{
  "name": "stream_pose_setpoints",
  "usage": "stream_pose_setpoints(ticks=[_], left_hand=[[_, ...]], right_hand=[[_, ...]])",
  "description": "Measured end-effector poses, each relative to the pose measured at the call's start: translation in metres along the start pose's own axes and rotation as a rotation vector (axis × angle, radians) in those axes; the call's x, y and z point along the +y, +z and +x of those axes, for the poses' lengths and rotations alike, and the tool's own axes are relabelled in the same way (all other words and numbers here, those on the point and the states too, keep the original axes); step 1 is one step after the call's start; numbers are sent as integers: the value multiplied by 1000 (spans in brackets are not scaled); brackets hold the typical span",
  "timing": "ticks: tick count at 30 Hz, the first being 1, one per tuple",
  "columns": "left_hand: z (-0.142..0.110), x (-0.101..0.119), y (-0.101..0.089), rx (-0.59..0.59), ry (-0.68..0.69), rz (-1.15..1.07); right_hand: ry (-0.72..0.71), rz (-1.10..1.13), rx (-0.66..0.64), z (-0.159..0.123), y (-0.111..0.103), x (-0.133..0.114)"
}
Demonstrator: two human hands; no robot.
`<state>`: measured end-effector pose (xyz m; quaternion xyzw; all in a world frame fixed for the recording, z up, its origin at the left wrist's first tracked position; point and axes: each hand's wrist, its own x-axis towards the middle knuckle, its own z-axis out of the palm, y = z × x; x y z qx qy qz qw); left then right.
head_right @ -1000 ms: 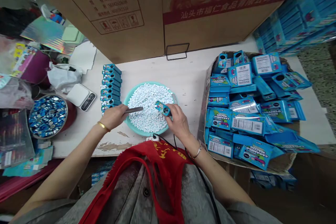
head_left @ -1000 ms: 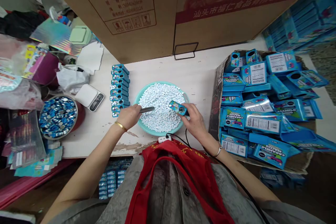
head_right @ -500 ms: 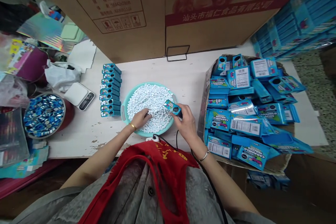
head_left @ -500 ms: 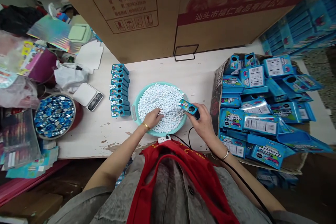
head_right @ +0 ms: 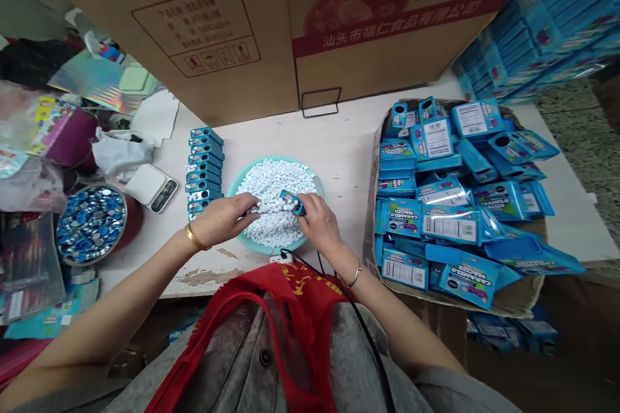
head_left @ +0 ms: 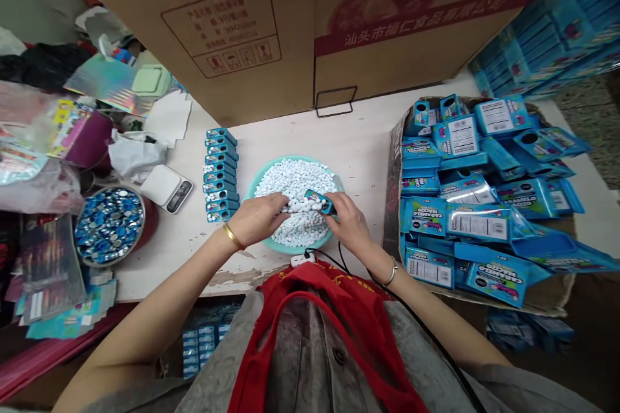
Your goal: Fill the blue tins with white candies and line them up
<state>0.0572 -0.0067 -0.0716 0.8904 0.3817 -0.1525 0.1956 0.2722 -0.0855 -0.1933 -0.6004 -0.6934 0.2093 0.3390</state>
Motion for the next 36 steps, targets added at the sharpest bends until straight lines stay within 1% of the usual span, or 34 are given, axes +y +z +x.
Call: stream_pose_setpoints(ticks=[3,5,8,11,13,14,16,18,19,22,23,25,27,29,31,32,34,36], left_hand=[[5,20,-23,-76,-26,167],[6,34,-34,-90,-22,247],[5,51,-45,-88,3,282],[-3,52,-53,-74,10,284],[-10,42,-53,-36,11,258],[-13,36,-50,0,23,219],[-17,20,-35,97,66,85],[-22,7,-10,175,102,-61],[-25,2,5,193,100,-116],[-43,-9,46,172,52,-227],[-53,-12,57,174,30,-265],[-79,-22,72,217,-30,-351],[-109,-37,84,294,-126,-410],[-138,-58,99,340,-249,-418],[-159,-84,119,324,-372,-376],[-165,-97,131,297,-425,-346],[-166,-124,154,236,-497,-290],[-159,-145,173,193,-532,-255]], right_hand=[[-36,-9,-21,0,5,-3],[-49,3,-21,-1,8,-5],[-48,42,-7,-2,12,-7],[-34,94,11,-3,13,-9],[-30,144,21,-3,13,-10],[-27,170,24,-4,12,-11],[-17,221,20,-7,13,-16],[-10,276,-5,-10,18,-24],[-14,308,-28,-13,21,-29],[-67,407,-141,-18,34,-49],[-90,434,-187,-20,38,-55],[-126,461,-255,-21,44,-65],[-134,450,-275,-20,46,-71],[-122,423,-263,-20,45,-72],[-106,403,-241,-20,43,-70],[-96,395,-229,-21,43,-68],[-71,381,-215,-22,41,-64],[-42,368,-206,-24,39,-60]])
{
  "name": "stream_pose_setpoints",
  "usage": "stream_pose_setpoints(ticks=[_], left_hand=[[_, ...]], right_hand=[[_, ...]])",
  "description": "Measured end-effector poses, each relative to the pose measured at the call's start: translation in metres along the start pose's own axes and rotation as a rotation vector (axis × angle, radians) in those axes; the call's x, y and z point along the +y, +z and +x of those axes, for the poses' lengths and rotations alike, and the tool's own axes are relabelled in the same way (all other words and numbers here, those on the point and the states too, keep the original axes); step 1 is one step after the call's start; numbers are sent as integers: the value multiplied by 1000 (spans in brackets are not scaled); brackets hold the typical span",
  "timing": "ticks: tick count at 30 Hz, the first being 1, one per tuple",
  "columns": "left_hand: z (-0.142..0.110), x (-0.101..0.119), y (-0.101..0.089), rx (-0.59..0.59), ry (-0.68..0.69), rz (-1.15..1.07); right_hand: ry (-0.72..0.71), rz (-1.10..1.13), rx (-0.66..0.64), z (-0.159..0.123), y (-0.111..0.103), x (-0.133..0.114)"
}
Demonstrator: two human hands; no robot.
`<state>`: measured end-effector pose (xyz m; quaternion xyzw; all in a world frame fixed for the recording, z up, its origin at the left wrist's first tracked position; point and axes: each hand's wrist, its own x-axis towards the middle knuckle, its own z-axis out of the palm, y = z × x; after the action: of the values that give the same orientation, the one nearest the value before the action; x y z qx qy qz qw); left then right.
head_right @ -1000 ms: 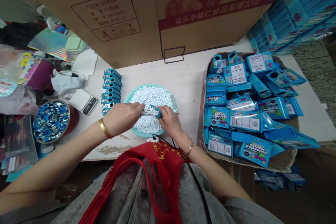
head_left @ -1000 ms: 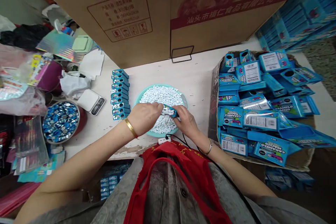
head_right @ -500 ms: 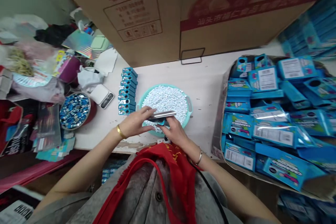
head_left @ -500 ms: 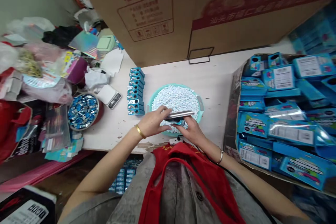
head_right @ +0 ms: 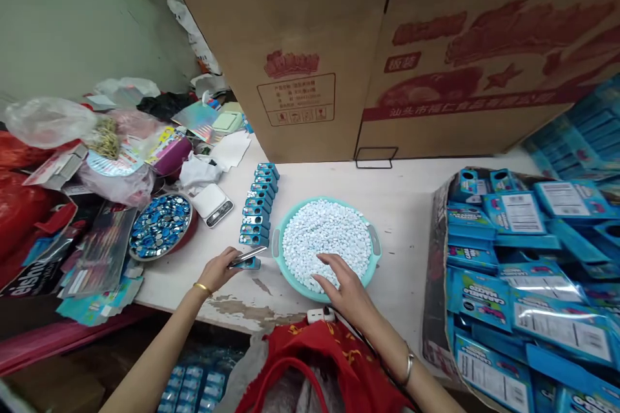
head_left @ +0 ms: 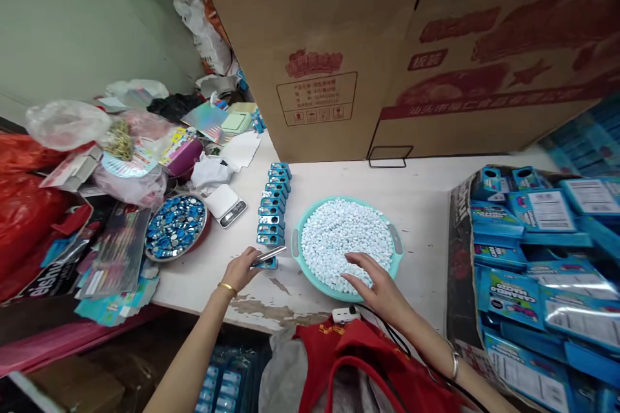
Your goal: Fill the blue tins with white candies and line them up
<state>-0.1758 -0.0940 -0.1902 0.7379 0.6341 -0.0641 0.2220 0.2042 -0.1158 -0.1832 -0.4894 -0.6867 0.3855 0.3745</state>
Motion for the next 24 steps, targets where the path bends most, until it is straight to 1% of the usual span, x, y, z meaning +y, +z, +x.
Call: stream_pose_setpoints(ticks=[2,3,5,7,8,9,10,12,13,15,16,18,21,23,24], left_hand=[[14,-10,13,13,-31,32],[19,-12,19,44,-48,44],[22,-15,30,165,-81,54],[16,-17,42,301,-129,33],[10,-17,50,329,-152,21],[3,-18,59,321,-169,11],[-4,-17,68,282,-173,4],[-16,-16,86,170,-135,-2],[-19,-15,94,129,-104,-3],[-15,-13,106,89,-53,-1],[-9,-14,108,72,-41,12],[8,-16,106,40,-35,48],[32,-22,91,0,2,80],[45,-29,83,-9,71,72],[52,-35,81,5,107,65]], right_hand=[[27,-7,10,-3,-4,1],[37,-9,14,-6,-7,2],[58,-12,14,-10,-13,3],[92,-19,6,-16,-17,5],[109,-23,7,-18,-18,6],[124,-28,8,-20,-19,7],[134,-33,10,-22,-19,8],[140,-40,11,-24,-18,9],[138,-39,5,-23,-17,10],[127,-32,-24,-21,-16,11],[118,-30,-38,-19,-15,11],[100,-35,-51,-14,-15,12],[104,-60,-6,-10,-20,10],[111,-80,29,-9,-28,6],[114,-91,43,-7,-33,5]])
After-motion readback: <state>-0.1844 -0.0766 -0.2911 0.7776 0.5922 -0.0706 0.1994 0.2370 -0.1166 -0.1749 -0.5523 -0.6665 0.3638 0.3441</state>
